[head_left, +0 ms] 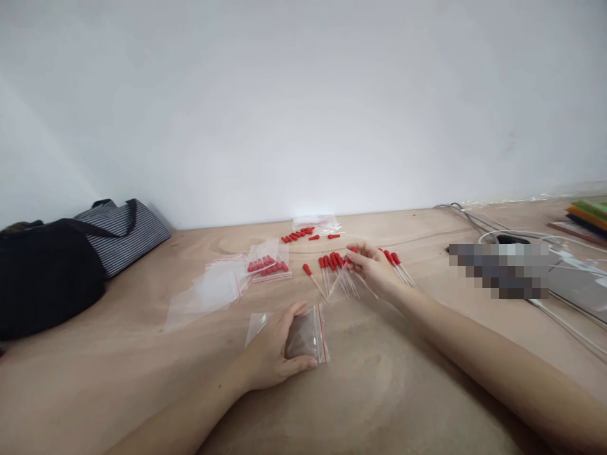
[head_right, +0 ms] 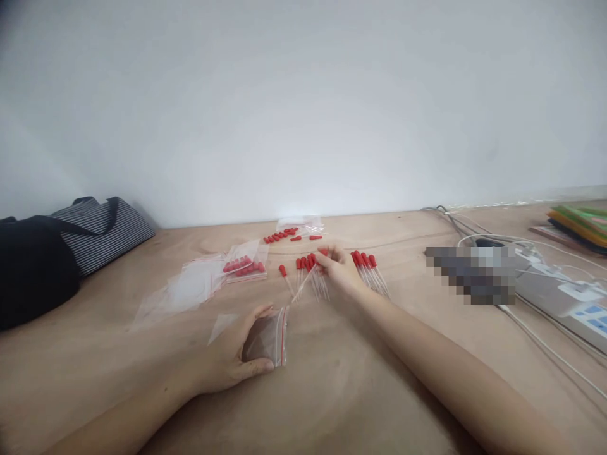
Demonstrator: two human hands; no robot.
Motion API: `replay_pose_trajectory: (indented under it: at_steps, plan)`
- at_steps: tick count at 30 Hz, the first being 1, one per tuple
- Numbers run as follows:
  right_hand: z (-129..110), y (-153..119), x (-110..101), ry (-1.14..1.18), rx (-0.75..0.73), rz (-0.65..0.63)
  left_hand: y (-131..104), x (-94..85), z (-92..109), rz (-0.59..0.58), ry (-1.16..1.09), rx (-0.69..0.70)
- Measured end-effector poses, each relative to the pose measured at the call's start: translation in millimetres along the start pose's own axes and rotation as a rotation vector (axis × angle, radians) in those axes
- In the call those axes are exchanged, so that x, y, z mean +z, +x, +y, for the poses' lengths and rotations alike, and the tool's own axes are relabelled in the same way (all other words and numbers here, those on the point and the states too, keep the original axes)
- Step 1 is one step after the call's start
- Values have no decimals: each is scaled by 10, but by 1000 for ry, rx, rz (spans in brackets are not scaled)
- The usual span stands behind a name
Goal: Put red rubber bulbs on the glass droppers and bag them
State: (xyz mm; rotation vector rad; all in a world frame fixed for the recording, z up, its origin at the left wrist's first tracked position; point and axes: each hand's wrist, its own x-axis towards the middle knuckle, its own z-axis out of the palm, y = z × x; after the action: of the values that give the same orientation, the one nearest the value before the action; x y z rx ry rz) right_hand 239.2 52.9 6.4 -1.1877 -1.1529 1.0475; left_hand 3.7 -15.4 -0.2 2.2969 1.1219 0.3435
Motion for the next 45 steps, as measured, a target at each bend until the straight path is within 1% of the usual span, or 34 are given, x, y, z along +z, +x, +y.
replay_pose_trajectory:
  at_steps: [2, 4, 7, 10, 13, 15, 19, 22, 26, 28, 31, 34, 36, 38, 39, 42, 43, 44, 45]
  plan:
    - [89, -254, -131, 198, 26, 8, 13, 5, 4, -14, 13, -9]
    - [174, -462, -204, 273, 71, 0, 30, 11, 11, -23, 23, -7]
    - [242, -658, -219, 296, 123, -29, 59, 23, 33, -17, 29, 8]
    - [257, -746, -177, 264, 130, -92, 90, 40, 57, -3, 28, 18]
    - [278, -793, -129, 165, 88, -176, 117, 62, 70, 6, 28, 36]
    - [299, -818, -103, 17, 17, -224, 128, 79, 72, 17, 30, 49]
    - [299, -849, -54, -319, -246, -308, 125, 103, 71, 45, 28, 74]
    - [251, -847, -13, -451, -393, -416, 115, 111, 73, 65, 13, 84]
    - [217, -819, 34, -530, -460, -525, 128, 112, 95, 44, 12, 88]
    - [229, -800, 45, -523, -436, -523, 137, 97, 113, 32, 29, 89]
    - [268, -783, 44, -515, -315, -458, 107, 40, 109, 35, 87, 99]
    - [311, -776, 20, -510, -245, -429, -13, -36, 31, 36, 177, 113]
    - [327, -755, -17, -508, -243, -439, -119, -70, -47, 65, 195, 76]
    - [311, -697, -80, -504, -242, -502, -204, -87, -108, 56, 193, 14]
    - [284, -648, -119, -502, -232, -564, -230, -93, -122, 37, 195, -12]
    - [131, -420, -209, -520, -166, -781, -248, -117, -92, -43, 218, -52]
    - [67, -323, -210, -545, -163, -794, -241, -128, -67, -62, 227, -67]
    - [4, -220, -186, -560, -172, -734, -232, -140, -42, -79, 234, -81]
    - [-51, -115, -137, -577, -167, -621, -225, -150, -22, -93, 240, -92]
